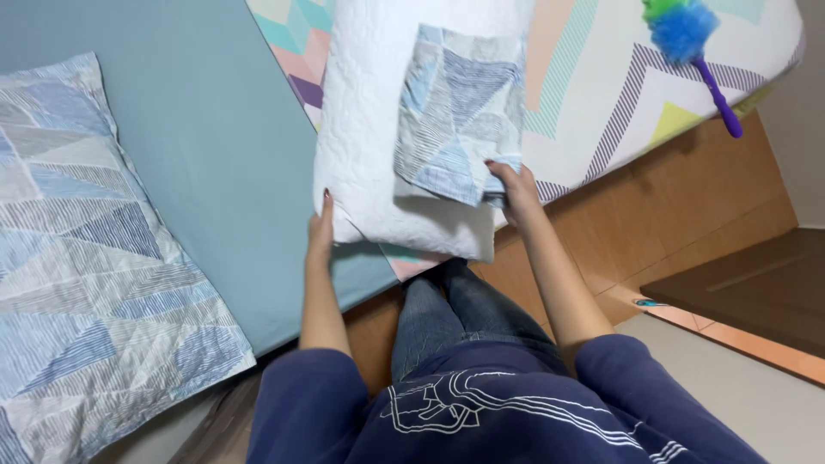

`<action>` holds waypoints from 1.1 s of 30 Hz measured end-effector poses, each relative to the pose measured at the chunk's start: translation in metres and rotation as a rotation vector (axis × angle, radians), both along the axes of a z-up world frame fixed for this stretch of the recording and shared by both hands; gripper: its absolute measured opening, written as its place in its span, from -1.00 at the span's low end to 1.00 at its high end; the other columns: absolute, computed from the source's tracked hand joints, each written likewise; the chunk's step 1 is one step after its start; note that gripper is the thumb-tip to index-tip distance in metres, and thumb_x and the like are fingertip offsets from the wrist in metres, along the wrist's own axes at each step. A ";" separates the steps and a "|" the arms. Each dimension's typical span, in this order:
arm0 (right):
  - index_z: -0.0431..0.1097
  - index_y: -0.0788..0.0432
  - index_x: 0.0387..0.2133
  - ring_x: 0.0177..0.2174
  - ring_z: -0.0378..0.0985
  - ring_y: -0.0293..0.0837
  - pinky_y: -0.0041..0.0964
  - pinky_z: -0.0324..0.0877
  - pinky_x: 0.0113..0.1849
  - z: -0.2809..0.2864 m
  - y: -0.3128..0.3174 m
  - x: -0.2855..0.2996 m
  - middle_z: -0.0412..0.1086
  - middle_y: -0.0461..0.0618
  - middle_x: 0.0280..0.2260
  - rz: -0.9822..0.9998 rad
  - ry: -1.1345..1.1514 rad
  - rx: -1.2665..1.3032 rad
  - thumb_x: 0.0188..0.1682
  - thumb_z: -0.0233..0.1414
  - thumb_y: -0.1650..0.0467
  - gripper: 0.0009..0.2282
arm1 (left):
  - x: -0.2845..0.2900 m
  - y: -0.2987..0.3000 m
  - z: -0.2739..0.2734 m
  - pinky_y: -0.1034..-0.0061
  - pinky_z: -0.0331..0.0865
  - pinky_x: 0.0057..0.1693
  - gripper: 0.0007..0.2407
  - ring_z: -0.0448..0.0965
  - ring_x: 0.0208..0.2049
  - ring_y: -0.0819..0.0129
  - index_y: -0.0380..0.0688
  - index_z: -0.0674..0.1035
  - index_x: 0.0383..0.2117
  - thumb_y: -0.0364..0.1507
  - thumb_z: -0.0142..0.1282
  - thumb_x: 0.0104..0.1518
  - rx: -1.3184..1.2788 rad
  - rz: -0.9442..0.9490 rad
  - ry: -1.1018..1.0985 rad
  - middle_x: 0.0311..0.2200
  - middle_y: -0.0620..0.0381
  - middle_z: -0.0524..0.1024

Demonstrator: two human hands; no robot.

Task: The person removes a pillowcase from a pillow and places it on the bed. They then use a colorful feather duster to dust a white pillow on the bed. Finally, they place a gray pillowcase over the white pillow.

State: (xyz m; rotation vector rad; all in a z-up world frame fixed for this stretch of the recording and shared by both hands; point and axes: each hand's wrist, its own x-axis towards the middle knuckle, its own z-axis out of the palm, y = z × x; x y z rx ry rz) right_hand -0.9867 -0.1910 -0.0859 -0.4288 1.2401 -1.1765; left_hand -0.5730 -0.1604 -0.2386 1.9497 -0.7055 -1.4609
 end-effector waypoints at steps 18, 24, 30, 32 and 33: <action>0.32 0.32 0.06 -0.15 0.58 -0.18 -0.24 0.50 -0.02 0.218 0.027 0.148 0.51 0.03 -0.13 0.349 -0.256 -0.610 0.01 0.17 0.55 -0.65 | -0.034 0.213 -0.047 0.14 0.29 0.15 -0.48 0.36 0.12 0.21 -0.08 0.29 0.32 -0.11 -0.14 0.28 0.043 0.258 0.366 0.14 0.20 0.30; 0.30 0.30 0.11 -0.13 0.52 -0.17 -0.29 0.47 -0.08 0.091 0.059 0.231 0.48 0.06 -0.10 0.388 -0.188 -0.311 0.01 0.20 0.42 -0.58 | 0.041 0.241 0.055 0.29 0.33 0.19 -0.52 0.52 0.08 0.29 -0.02 0.33 0.25 -0.06 -0.13 0.29 -0.120 0.489 0.364 0.12 0.17 0.43; 0.39 0.16 -0.01 -0.33 0.57 -0.08 -0.17 0.47 -0.32 -0.119 0.143 0.115 0.51 0.06 -0.15 0.809 0.270 0.605 -0.04 0.11 0.28 -0.65 | 0.007 0.250 0.011 0.27 0.38 0.04 -0.50 0.49 0.03 0.18 -0.09 0.35 0.24 -0.18 0.04 0.20 0.055 0.336 0.127 0.14 0.00 0.42; 0.41 0.17 -0.04 -0.31 0.61 -0.11 -0.21 0.50 -0.29 -0.108 0.132 0.059 0.53 0.05 -0.17 0.737 0.262 0.538 -0.01 0.08 0.32 -0.71 | -0.029 0.236 -0.013 0.26 0.39 0.05 -0.49 0.52 0.04 0.08 -0.16 0.36 0.25 -0.16 0.06 0.22 0.008 0.202 -0.013 0.12 -0.12 0.46; 0.43 0.18 -0.07 -0.30 0.65 -0.13 -0.25 0.52 -0.27 -0.102 0.126 0.028 0.55 0.04 -0.20 0.669 0.257 0.473 0.02 0.05 0.36 -0.76 | -0.051 0.227 -0.025 0.26 0.41 0.06 -0.47 0.55 0.05 -0.02 -0.24 0.36 0.25 -0.15 0.08 0.25 -0.037 0.072 -0.149 0.11 -0.24 0.50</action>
